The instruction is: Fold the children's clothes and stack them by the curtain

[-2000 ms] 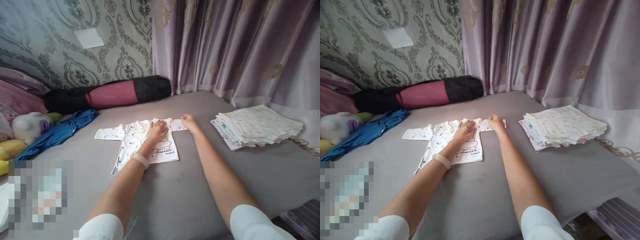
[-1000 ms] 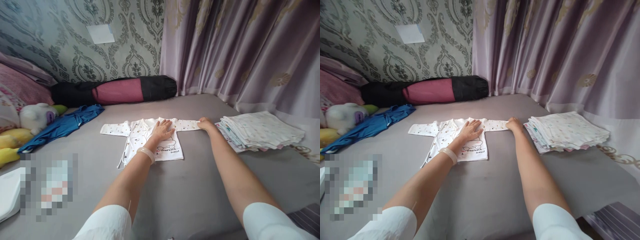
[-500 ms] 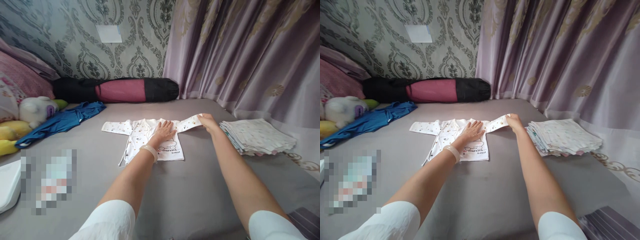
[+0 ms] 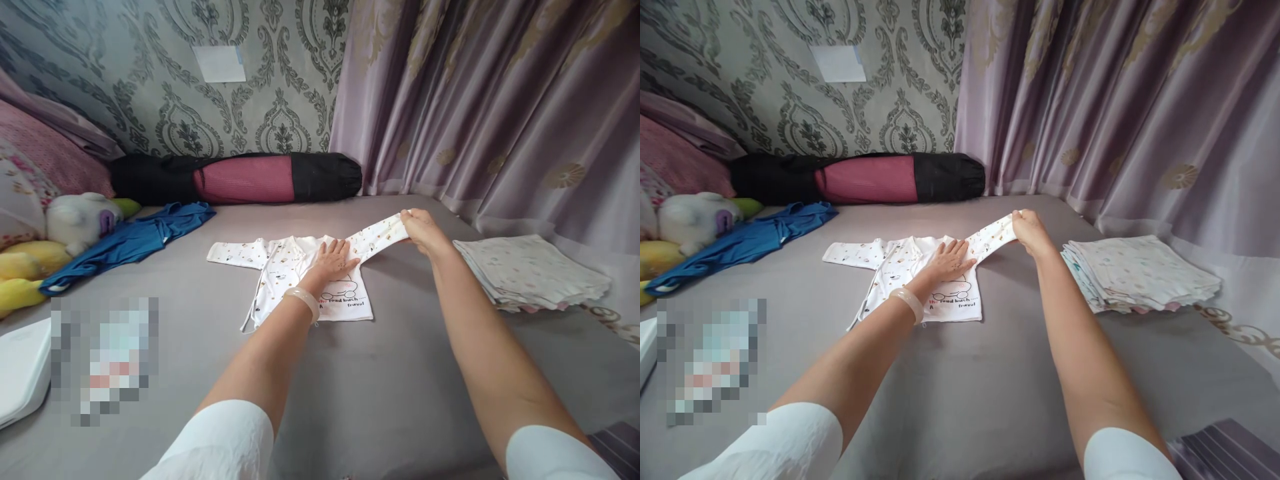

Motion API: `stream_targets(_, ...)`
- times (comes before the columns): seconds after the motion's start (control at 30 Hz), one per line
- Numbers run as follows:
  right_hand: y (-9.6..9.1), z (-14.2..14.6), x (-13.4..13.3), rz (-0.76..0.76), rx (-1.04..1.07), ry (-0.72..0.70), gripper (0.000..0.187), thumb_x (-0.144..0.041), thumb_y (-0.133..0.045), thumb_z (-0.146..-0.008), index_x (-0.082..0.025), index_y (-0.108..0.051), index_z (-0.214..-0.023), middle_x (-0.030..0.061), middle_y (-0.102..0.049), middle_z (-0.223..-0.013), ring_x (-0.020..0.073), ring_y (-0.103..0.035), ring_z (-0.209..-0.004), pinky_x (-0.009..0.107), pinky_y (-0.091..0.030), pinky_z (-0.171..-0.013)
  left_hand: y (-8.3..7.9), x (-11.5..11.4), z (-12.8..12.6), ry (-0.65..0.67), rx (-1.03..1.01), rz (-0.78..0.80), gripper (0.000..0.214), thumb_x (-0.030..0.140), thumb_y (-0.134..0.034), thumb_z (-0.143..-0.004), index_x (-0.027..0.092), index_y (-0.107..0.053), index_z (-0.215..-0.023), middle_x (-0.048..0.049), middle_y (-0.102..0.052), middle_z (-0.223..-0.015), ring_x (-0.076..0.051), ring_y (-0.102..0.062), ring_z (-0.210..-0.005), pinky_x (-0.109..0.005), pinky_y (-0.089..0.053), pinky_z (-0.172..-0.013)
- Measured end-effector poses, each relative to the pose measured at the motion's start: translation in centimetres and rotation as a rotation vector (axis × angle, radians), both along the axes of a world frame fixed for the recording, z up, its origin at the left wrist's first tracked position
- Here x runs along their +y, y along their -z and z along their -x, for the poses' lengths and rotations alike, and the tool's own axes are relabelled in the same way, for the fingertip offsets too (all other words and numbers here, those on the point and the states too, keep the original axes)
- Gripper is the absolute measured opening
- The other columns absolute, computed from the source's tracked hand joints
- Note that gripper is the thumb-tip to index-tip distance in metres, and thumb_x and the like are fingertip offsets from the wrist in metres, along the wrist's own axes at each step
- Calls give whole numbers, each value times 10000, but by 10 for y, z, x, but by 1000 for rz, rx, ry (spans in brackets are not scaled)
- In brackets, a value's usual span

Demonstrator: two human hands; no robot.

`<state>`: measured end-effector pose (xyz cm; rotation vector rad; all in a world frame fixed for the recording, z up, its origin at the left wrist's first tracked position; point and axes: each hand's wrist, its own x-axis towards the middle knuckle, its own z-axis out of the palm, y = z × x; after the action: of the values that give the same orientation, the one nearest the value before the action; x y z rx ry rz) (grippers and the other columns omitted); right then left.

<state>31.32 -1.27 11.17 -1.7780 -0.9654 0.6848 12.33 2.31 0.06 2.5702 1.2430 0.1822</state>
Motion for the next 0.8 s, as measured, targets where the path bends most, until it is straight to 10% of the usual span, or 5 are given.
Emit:
stream_targets(0.37,-9,53,10,-49,407,-98,278,-165,-414,-1012,-148,-560,-776,5,-624,-581,121,-624,-510,293,-588,-588,4,3,-1,4,21,2,607,357,-158,-988,138,-243,-1547,-99,-237,-1636,-306,-174,-1505,-559,-117,-1212)
stream_targets(0.8,27,103,35,62,516,-200,212,-193,-448,-1006,-130,-644,-952,17,-657,-603,143,-652,-523,290,-599,-574,-6,-6,-1,-9,-37,-108,528,291,-323,-933,236,-453,-1442,-76,-427,-1548,-304,-304,-1450,-558,-174,-1190)
